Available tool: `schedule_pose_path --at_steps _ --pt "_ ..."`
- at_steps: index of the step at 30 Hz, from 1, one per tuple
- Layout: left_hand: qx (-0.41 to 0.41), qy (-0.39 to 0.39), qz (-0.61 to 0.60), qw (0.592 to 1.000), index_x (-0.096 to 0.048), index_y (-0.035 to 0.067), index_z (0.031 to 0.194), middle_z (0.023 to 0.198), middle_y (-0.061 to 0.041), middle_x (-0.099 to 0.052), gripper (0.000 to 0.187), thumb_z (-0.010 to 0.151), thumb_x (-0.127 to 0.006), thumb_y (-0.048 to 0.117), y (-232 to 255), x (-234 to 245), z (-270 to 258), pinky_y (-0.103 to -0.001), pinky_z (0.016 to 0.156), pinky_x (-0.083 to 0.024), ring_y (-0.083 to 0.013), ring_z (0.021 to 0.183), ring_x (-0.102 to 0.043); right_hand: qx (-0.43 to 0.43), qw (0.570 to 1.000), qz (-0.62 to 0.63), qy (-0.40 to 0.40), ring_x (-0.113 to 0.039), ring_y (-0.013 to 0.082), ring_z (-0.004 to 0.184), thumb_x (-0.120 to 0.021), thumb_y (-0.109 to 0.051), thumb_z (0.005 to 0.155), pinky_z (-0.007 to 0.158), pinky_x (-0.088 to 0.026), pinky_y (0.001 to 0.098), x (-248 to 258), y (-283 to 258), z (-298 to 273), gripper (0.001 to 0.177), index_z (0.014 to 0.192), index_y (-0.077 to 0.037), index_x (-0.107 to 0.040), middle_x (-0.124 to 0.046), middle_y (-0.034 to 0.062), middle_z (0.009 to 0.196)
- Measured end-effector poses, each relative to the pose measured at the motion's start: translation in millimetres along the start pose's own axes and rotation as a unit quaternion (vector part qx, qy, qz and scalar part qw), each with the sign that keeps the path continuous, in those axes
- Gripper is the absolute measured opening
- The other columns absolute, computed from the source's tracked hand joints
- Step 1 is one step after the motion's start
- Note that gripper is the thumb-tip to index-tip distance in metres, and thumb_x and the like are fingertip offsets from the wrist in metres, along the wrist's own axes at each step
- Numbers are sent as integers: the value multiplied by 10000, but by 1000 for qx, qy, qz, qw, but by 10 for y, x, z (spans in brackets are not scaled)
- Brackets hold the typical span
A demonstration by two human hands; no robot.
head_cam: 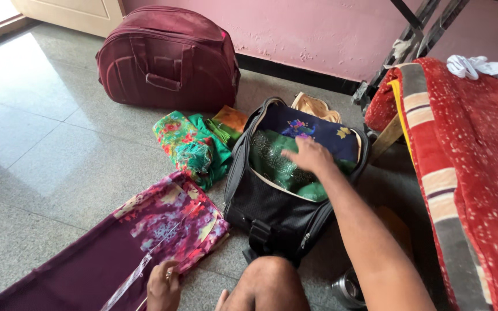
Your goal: The person sits on the floor and removes several pieces of colorful fabric from a bag, then spreads one large purple and floral fabric piece on the floor, aligns its edges using a measuring tape, and folds it into a small rectangle.
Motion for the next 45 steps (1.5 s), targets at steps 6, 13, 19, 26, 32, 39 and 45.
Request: schedule_pose_path --at_steps 6,13,19,26,32,39,45 --pt "26 -27 163 986 -678 125 1155 963 -122 -705 333 829 -715 70 -630 -74 70 -447 837 -569 -319 926 -706 5 993 -103 57 -512 399 1296 -428 -678 982 1033 -435 582 -198 -282 -411 851 1532 -31 -371 -492 254 1443" --pt "43 -122 89 988 -638 75 1020 881 -157 -712 164 887 -705 145 -296 -110 126 -483 750 -539 -360 872 -693 42 959 -210 184 -435 492 1318 -492 -640 922 991 -362 738 -109 -499 -596 880 1521 -12 -350 -473 290 1435" --pt "101 -13 -147 984 -737 13 962 793 -141 -750 202 886 -775 196 22 -197 130 -337 663 -564 -207 714 -699 349 875 -35 333 -560 361 1259 -619 -322 951 1028 -440 513 -717 -1504 -1455 432 1308 -84 -572 -609 187 1341" --pt "-114 61 -194 973 -592 -20 1187 879 -145 -739 270 923 -639 1 902 340 34 -325 658 -586 -194 761 -744 239 820 489 -173 -667 212 1104 -606 -166 996 968 -522 345 -1915 -2620 -1957 321 1277 -12 -624 -692 124 1194" --pt "-7 -13 -71 997 -518 45 1185 837 -130 -758 361 914 -753 85 1021 576 -181 -372 614 -584 -232 717 -763 153 708 604 -333 -736 186 931 -664 -89 961 830 -611 310 -1936 -2526 -2052 199 1104 44 -699 -764 133 1022" --pt "-68 -16 64 995 -574 57 1323 947 -111 -732 596 828 -835 260 791 772 -287 -463 784 -548 -322 884 -705 117 716 566 -392 -620 210 669 -727 -55 900 571 -503 339 -2585 -2237 -1715 97 905 24 -672 -683 107 755" --pt "-1 -230 321 919 -651 135 1083 1027 -96 -725 493 815 -772 531 -107 1644 -320 -484 818 -549 -319 997 -705 398 848 -74 -343 -709 299 798 -724 -122 789 716 -556 437 -3593 -2256 -1471 170 913 -8 -752 -733 180 872"
Point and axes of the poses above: each hand's wrist, its own z-axis towards the middle knuckle, its own x-axis out of the back of the hand, y = z × x, the point moved 2 cm from there along z, towards the middle knuckle
